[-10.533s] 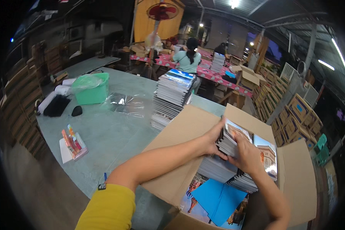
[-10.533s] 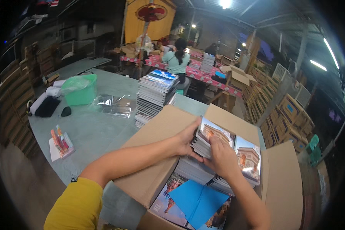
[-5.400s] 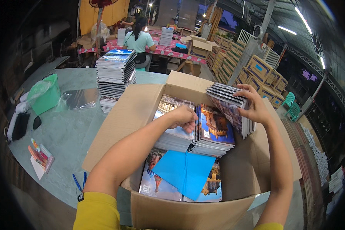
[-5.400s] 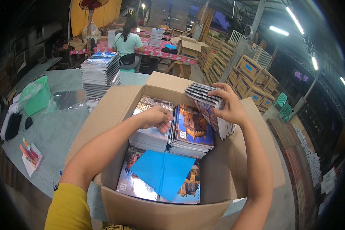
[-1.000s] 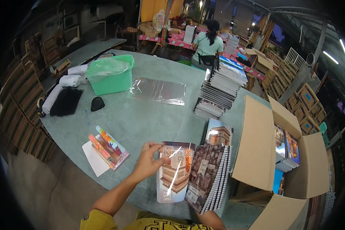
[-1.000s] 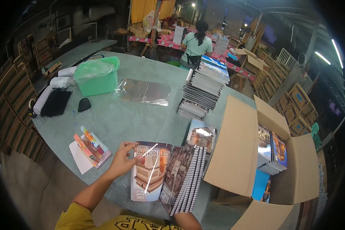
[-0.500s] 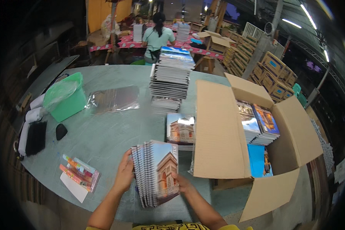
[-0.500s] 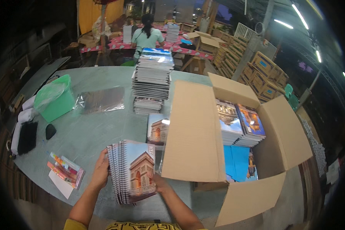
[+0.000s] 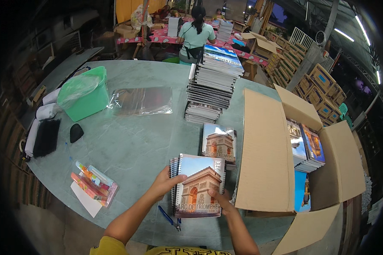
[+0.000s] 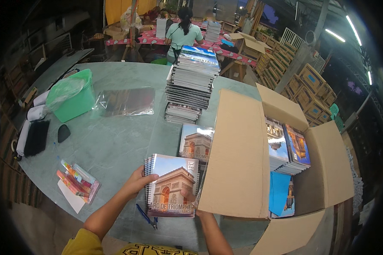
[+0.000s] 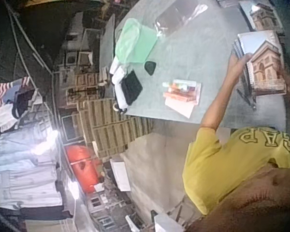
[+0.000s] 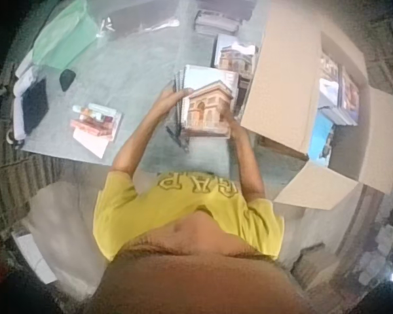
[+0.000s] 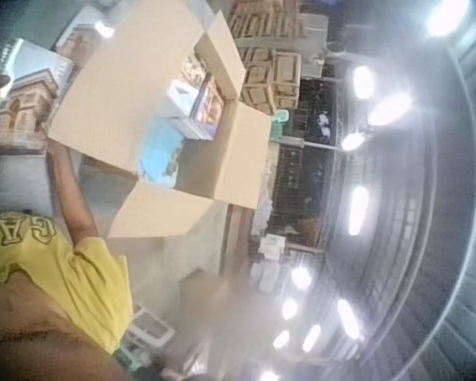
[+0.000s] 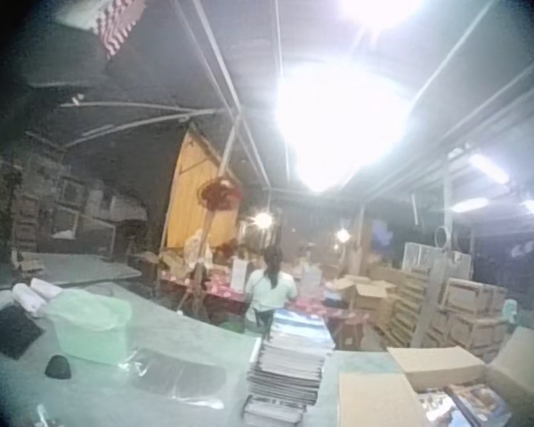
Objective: The person sorts spiral-bound notebooks by taking stacks of them out of a cardboard box and placing them into separate piles on a table.
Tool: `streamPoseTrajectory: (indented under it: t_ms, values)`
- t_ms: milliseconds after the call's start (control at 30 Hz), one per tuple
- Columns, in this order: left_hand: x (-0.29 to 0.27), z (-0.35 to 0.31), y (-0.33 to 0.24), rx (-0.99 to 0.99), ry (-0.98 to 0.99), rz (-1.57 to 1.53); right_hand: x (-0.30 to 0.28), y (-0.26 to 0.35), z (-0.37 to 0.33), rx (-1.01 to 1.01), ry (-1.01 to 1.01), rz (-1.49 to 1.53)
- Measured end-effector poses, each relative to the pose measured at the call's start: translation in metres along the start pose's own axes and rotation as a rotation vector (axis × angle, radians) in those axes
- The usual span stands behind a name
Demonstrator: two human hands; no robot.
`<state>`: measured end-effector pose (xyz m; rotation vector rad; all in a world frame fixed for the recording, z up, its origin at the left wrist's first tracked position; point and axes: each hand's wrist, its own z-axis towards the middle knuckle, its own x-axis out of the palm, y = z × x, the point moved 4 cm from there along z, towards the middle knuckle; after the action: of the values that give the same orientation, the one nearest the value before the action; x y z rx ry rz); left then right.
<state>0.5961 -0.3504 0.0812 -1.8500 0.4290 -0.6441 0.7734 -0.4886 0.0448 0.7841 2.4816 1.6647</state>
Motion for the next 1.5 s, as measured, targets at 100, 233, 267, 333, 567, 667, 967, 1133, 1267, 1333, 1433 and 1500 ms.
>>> streamPoseTrajectory:
  t_ms: [100,233,267,333,567,667,967,1133,1267,1333,1433,1500]
  values:
    - [-0.001,0.01,0.005,-0.063,-0.014,-0.012,0.001,0.006,0.002,-0.04,0.051,0.174]
    - [0.015,0.028,0.016,-0.109,0.042,-0.035,-0.093,-0.08,0.037,-0.194,-0.18,0.507]
    - [0.018,0.03,0.019,-0.132,0.037,-0.037,-0.102,-0.082,0.035,-0.22,-0.231,0.554]
    - [0.028,0.037,0.013,-0.102,0.062,-0.025,-0.119,-0.085,0.032,-0.239,-0.302,0.573]
    - [0.053,0.114,-0.013,0.045,0.07,0.02,-0.147,-0.057,0.011,-0.291,-0.51,0.467]
    - [0.068,0.146,-0.054,0.042,0.025,0.038,-0.151,-0.05,0.006,-0.31,-0.586,0.393]
    - [0.054,0.231,-0.012,-0.006,-0.203,0.796,-0.145,-0.035,-0.001,-0.275,-0.742,0.073]
    - [0.073,0.24,0.01,0.002,0.404,-0.445,-0.143,-0.029,-0.007,-0.259,-0.8,-0.092]
    - [0.066,0.254,0.03,0.001,0.225,-0.389,-0.136,-0.023,-0.013,-0.261,-0.82,-0.232]
    - [0.063,0.259,0.038,0.052,0.232,-0.397,-0.132,-0.018,-0.017,-0.27,-0.815,-0.311]
    - [0.054,0.266,0.047,0.027,0.251,-0.314,-0.119,-0.009,-0.022,-0.315,-0.769,-0.471]
    - [0.057,0.262,0.029,0.044,0.11,0.024,-0.113,-0.001,-0.031,-0.376,-0.739,-0.597]
